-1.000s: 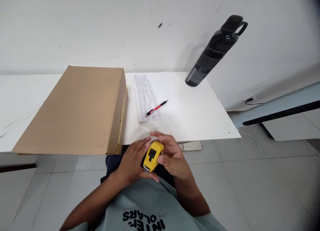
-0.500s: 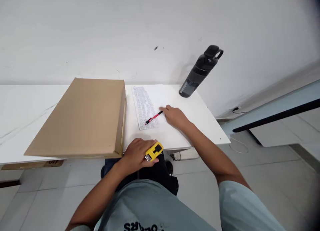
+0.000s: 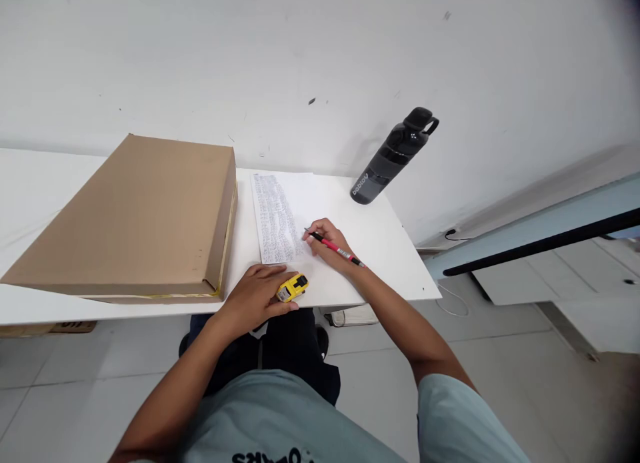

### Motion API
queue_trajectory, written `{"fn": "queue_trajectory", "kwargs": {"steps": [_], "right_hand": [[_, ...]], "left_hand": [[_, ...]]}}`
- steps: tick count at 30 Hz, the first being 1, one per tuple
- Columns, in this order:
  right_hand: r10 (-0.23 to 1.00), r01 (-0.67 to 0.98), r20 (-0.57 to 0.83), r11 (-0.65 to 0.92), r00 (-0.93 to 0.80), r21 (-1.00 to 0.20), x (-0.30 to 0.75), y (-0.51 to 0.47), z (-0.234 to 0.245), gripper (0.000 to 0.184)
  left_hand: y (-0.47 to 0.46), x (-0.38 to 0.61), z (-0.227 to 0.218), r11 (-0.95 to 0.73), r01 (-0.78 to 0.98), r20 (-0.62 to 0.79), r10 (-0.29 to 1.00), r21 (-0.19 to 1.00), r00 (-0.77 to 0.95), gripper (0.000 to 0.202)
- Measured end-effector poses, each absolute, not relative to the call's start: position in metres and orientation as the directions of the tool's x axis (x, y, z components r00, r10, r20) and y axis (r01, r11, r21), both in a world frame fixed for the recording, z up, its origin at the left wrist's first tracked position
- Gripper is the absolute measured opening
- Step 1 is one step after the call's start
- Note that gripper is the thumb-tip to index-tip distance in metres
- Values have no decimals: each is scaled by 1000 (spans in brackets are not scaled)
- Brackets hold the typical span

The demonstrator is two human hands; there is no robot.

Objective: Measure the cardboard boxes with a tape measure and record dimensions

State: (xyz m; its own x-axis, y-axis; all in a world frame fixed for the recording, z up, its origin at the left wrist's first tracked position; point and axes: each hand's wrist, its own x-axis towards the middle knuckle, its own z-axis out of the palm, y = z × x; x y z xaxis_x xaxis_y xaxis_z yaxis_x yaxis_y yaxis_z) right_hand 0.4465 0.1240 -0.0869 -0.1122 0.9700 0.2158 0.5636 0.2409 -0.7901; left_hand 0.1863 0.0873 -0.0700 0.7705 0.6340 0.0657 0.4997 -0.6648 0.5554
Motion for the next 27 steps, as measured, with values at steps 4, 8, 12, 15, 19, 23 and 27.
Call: {"fn": "queue_trajectory", "kwargs": {"steps": [4, 8, 12, 15, 19, 23, 27], "right_hand": [[971, 300, 91, 157, -222, -941, 437, 124, -84, 34], [976, 321, 24, 94, -215, -942, 436, 126, -80, 50], [989, 436, 43, 102, -144, -894, 436, 123, -77, 51], [991, 470, 44, 98, -124, -877, 434, 121, -75, 47], [989, 499, 44, 108, -140, -860, 432, 121, -72, 43], [989, 515, 40, 108, -141, -850, 431, 121, -72, 42], [992, 523, 37, 95, -121, -847, 431, 121, -75, 42]], "left_hand": [[88, 186, -70, -645, 498, 68, 647, 580, 760, 57], [89, 187, -69, -630, 500, 62, 655, 594, 753, 51], [90, 188, -70, -617, 512, 38, 660, 598, 750, 51], [90, 189, -70, -609, 519, 25, 662, 600, 749, 54], [90, 190, -70, -603, 528, 15, 667, 598, 745, 55], [88, 191, -71, -623, 521, 43, 665, 583, 746, 56], [81, 190, -78, -686, 510, 147, 659, 519, 737, 60]]}}
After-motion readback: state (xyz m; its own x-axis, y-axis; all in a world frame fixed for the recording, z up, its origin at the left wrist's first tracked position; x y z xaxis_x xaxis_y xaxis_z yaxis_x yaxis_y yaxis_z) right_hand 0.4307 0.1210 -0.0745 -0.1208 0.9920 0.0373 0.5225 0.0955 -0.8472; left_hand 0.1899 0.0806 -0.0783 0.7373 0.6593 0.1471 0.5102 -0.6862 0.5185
